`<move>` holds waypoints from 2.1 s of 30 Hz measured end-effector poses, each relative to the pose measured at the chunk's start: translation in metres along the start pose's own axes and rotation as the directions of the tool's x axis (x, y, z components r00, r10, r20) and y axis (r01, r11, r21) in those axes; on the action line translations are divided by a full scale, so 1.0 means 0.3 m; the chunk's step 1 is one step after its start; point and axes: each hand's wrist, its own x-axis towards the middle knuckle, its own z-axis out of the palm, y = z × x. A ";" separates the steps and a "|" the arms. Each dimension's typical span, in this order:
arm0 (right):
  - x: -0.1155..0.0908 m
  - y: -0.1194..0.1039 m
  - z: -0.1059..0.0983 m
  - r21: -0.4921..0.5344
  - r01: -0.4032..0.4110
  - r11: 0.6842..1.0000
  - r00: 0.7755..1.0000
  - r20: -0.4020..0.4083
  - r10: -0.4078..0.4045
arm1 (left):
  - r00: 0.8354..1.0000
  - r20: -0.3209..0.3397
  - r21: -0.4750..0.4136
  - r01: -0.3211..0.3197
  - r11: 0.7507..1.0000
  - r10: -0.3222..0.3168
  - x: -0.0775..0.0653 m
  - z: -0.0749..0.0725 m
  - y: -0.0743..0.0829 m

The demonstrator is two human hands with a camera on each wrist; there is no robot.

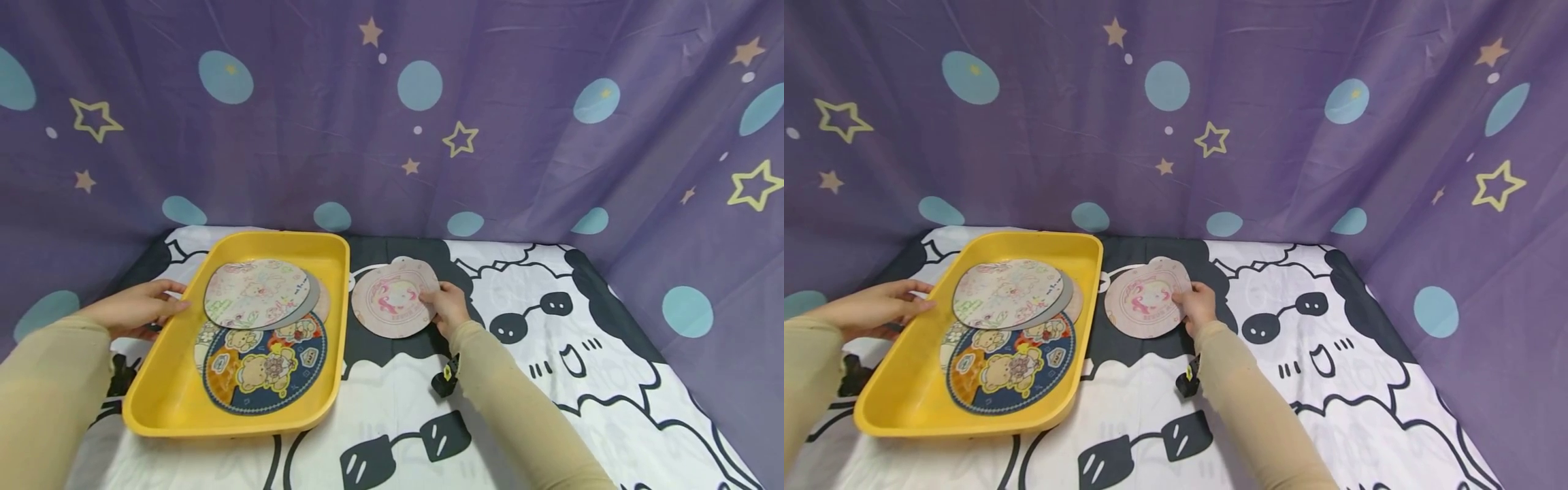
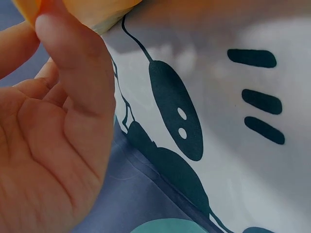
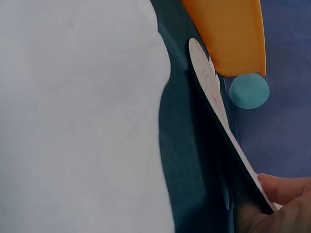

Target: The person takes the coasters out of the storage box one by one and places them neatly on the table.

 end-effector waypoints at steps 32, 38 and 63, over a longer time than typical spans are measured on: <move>0.041 -0.038 -0.092 -0.258 -0.030 0.966 0.992 0.113 0.061 | 0.999 -0.034 0.002 0.014 1.000 -0.013 -0.009 0.006 0.002; 0.052 -0.041 -0.116 -0.303 -0.034 0.952 0.989 0.129 0.077 | 1.000 -0.020 -0.017 0.013 1.000 -0.013 -0.012 0.005 0.005; 0.051 -0.060 -0.171 -0.291 -0.036 0.956 0.985 0.149 0.082 | 0.999 -0.035 -0.027 0.019 0.999 -0.020 -0.015 0.010 0.006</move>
